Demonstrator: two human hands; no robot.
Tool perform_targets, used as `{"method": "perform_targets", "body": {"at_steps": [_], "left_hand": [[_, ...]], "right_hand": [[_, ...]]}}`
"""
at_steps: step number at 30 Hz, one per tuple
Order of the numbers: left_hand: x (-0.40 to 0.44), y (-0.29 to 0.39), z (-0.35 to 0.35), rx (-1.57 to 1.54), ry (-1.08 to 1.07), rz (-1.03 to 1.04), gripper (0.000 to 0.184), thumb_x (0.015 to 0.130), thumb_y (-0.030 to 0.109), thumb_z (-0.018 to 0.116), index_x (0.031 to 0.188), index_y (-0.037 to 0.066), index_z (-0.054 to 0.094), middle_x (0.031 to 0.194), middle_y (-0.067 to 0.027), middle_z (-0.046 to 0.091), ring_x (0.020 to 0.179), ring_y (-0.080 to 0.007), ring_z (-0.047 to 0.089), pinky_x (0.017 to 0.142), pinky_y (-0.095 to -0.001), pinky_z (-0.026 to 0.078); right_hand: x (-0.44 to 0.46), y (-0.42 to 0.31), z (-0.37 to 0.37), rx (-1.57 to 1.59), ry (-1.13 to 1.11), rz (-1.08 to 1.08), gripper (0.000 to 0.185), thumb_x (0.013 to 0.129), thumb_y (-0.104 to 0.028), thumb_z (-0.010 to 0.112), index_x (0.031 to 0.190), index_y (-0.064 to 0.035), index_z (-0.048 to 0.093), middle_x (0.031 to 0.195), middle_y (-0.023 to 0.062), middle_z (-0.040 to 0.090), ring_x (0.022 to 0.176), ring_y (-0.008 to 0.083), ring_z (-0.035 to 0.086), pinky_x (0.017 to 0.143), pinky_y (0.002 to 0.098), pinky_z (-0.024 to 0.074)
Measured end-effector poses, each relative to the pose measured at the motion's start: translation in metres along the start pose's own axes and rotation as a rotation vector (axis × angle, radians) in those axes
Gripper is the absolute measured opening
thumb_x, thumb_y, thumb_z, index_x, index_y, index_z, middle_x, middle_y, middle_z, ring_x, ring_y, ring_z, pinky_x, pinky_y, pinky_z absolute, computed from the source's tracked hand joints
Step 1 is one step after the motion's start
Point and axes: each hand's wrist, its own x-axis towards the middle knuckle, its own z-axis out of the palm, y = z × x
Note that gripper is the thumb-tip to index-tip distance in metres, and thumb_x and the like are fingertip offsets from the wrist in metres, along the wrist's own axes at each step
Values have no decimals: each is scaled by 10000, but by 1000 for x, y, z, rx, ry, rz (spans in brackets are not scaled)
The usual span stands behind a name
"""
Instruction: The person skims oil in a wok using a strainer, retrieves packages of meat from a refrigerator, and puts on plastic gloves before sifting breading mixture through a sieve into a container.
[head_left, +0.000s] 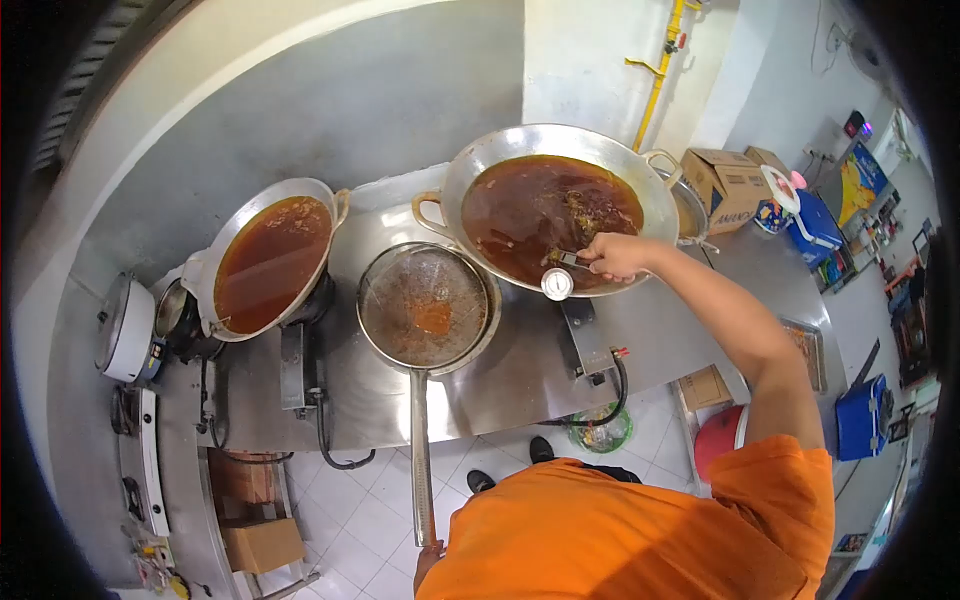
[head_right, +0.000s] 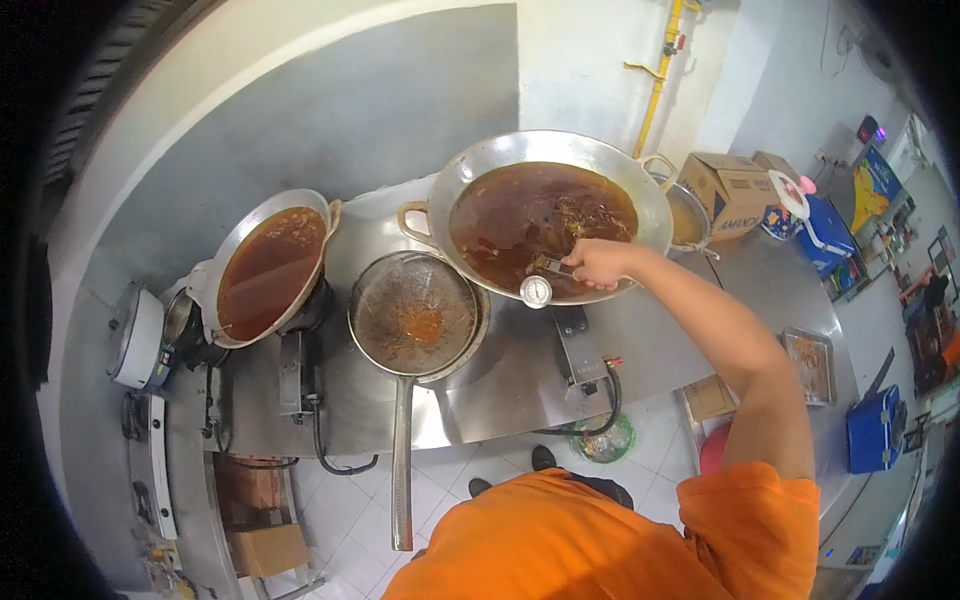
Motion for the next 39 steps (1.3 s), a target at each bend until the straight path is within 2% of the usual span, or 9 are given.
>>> {"method": "perform_targets", "body": {"at_steps": [4, 15, 18, 21, 23, 25, 27, 32, 39], "left_hand": [[-1, -15, -2, -13, 11, -18, 341, 981, 345, 498, 1259, 150, 527, 1052, -45, 665, 946, -213, 646, 739, -434, 502], [39, -21, -35, -299, 38, -124, 324, 987, 344, 488, 1240, 147, 539, 1053, -47, 663, 948, -218, 648, 724, -424, 510], [14, 27, -33, -63, 47, -1, 342, 983, 372, 488, 1230, 144, 549, 1083, -47, 653, 954, -226, 647, 733, -430, 512], [16, 31, -29, -18, 32, 129, 373, 980, 399, 491, 1241, 136, 535, 1137, -47, 641, 964, -228, 648, 742, -426, 510], [14, 27, -26, 46, -21, 206, 409, 966, 421, 514, 1254, 132, 528, 1159, -60, 642, 971, -226, 647, 738, -421, 508], [21, 16, -21, -81, 1, 163, 428, 950, 428, 538, 1259, 131, 531, 1153, -75, 653, 974, -220, 648, 734, -408, 504], [5, 30, -16, -147, 47, -40, 409, 950, 424, 542, 1237, 133, 541, 1159, -79, 661, 990, -211, 636, 743, -406, 491], [-4, 7, -15, -139, 37, -136, 386, 951, 407, 547, 1230, 141, 555, 1130, -67, 665, 981, -210, 625, 765, -422, 488], [-9, -10, -21, -183, 56, -201, 388, 947, 401, 550, 1244, 151, 548, 1120, -66, 658, 991, -220, 615, 812, -462, 479]], "right_hand": [[-3, 8, 9, 395, -53, -55, 529, 947, -123, 542, 1463, -131, 429, 607, -33, 459, 486, 69, 397, 419, 262, 340], [-52, -5, 19, 475, 68, -63, 518, 961, -137, 538, 1467, -150, 427, 597, -35, 477, 447, 76, 421, 410, 253, 352], [-74, -31, 23, 398, 114, -102, 499, 961, -131, 538, 1451, -151, 451, 587, -38, 472, 446, 80, 430, 416, 247, 362], [-77, -44, 45, 295, 161, -183, 499, 943, -107, 544, 1435, -153, 474, 581, 6, 520, 460, 103, 486, 444, 278, 411], [-69, -42, 76, 61, 373, -478, 521, 908, -51, 533, 1418, -148, 492, 606, 81, 578, 491, 145, 546, 504, 325, 467], [-73, -58, 117, -192, 453, -372, 585, 846, 11, 517, 1408, -150, 504, 696, 194, 642, 595, 312, 634, 622, 415, 526], [-49, -42, 168, -444, 504, -435, 652, 831, 13, 523, 1452, -168, 444, 766, 234, 638, 661, 394, 652, 655, 466, 538], [-24, -33, 234, -500, 425, -299, 702, 834, 4, 513, 1493, -187, 366, 829, 254, 613, 701, 435, 650, 657, 511, 541], [-28, -28, 233, -428, 455, -321, 666, 849, 2, 489, 1482, -177, 387, 793, 254, 607, 699, 429, 638, 671, 509, 527]]}}
